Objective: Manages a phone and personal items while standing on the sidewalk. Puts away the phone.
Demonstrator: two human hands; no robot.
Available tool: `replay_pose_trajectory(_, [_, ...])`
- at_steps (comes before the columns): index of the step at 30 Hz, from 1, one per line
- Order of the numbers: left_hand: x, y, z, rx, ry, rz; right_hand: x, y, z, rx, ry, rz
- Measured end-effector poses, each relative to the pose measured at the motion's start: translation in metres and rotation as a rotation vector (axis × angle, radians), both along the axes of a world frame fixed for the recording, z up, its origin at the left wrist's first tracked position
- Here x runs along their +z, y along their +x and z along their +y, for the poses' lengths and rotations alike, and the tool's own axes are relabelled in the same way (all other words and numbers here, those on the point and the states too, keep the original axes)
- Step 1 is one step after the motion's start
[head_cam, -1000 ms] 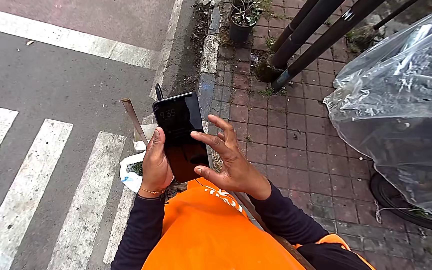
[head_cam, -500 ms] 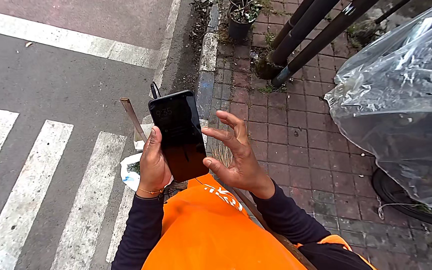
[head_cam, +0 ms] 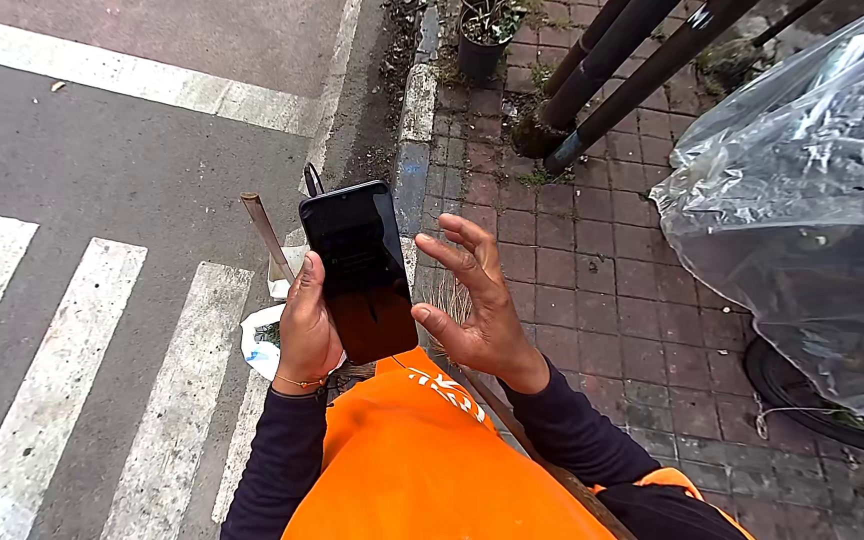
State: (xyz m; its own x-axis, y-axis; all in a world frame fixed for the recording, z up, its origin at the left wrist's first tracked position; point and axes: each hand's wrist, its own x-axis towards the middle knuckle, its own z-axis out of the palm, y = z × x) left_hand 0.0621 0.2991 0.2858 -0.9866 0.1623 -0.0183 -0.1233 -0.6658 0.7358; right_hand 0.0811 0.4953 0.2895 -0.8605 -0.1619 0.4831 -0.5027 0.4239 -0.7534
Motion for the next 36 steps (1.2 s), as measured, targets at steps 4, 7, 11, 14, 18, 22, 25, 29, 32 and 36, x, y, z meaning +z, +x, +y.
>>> replay_pose_trajectory(4, [0.0,0.0,-0.001,-0.003,-0.012,0.005,-0.001,0.001,-0.001,0.008,0.015,-0.013])
replay_pose_trajectory(7, [0.0,0.0,-0.001,-0.006,-0.001,0.0,-0.002,0.002,-0.003,0.014,0.023,-0.016])
replay_pose_trajectory(11, [0.001,-0.001,-0.001,0.009,-0.008,-0.02,0.0,0.002,-0.003,0.047,0.009,-0.039])
replay_pose_trajectory(14, [0.001,-0.002,-0.003,0.012,-0.018,-0.011,0.0,0.003,-0.001,0.059,0.021,-0.102])
replay_pose_trajectory(18, [0.004,-0.001,-0.004,0.026,-0.029,-0.016,-0.003,0.006,-0.001,0.081,0.029,-0.155])
replay_pose_trajectory(22, [0.005,-0.001,-0.004,0.028,-0.038,-0.018,-0.003,0.006,-0.003,0.094,0.053,-0.186])
replay_pose_trajectory(25, [0.005,-0.002,-0.005,0.017,-0.038,-0.014,-0.005,0.007,-0.005,0.113,0.048,-0.219])
replay_pose_trajectory(29, [0.005,-0.003,-0.003,0.019,-0.037,-0.013,-0.008,0.008,-0.007,0.143,0.055,-0.241])
replay_pose_trajectory(32, [0.007,-0.002,-0.002,0.024,-0.045,-0.01,-0.008,0.009,-0.009,0.15,0.056,-0.248])
replay_pose_trajectory(36, [0.007,-0.002,-0.001,0.02,-0.042,-0.01,-0.007,0.011,-0.009,0.15,0.056,-0.257])
